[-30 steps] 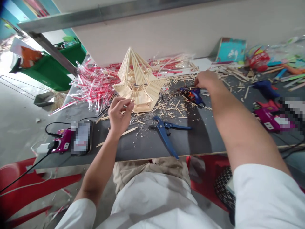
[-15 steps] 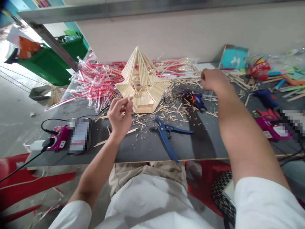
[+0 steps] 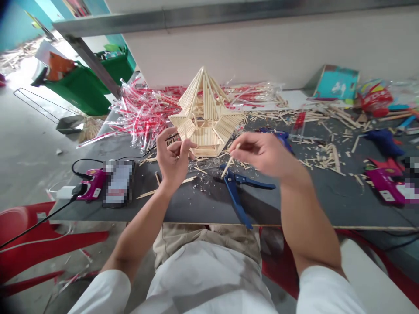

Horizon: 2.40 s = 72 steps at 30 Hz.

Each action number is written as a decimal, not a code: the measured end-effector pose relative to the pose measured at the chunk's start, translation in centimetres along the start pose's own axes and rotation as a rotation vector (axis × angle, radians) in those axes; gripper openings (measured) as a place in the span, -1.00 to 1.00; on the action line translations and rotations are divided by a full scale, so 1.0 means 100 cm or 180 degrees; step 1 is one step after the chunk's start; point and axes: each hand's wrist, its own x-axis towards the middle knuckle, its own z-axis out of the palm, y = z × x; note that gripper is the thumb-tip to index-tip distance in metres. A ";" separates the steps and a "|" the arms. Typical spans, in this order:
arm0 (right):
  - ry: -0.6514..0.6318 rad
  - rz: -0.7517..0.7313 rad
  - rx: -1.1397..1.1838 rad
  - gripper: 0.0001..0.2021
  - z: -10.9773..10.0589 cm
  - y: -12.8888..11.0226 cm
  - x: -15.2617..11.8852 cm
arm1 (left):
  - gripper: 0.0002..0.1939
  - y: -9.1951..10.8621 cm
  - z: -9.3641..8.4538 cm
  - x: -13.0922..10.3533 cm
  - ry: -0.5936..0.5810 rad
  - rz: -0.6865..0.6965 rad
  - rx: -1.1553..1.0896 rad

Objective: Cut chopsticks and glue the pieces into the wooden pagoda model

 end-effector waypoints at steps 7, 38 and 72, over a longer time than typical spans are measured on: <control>-0.0866 0.0253 -0.0272 -0.75 0.108 0.023 0.008 | -0.58 0.001 0.003 -0.001 -0.0159 -0.0169 -0.0082; -0.0659 -0.0679 0.0454 -0.81 0.029 -0.047 0.081 | -0.73 0.028 -0.028 0.111 -0.1600 -0.0197 0.0059; 0.0023 -0.0070 0.1052 -0.65 0.031 -0.035 0.077 | -0.10 0.053 -0.022 0.115 -0.2275 0.1017 0.1594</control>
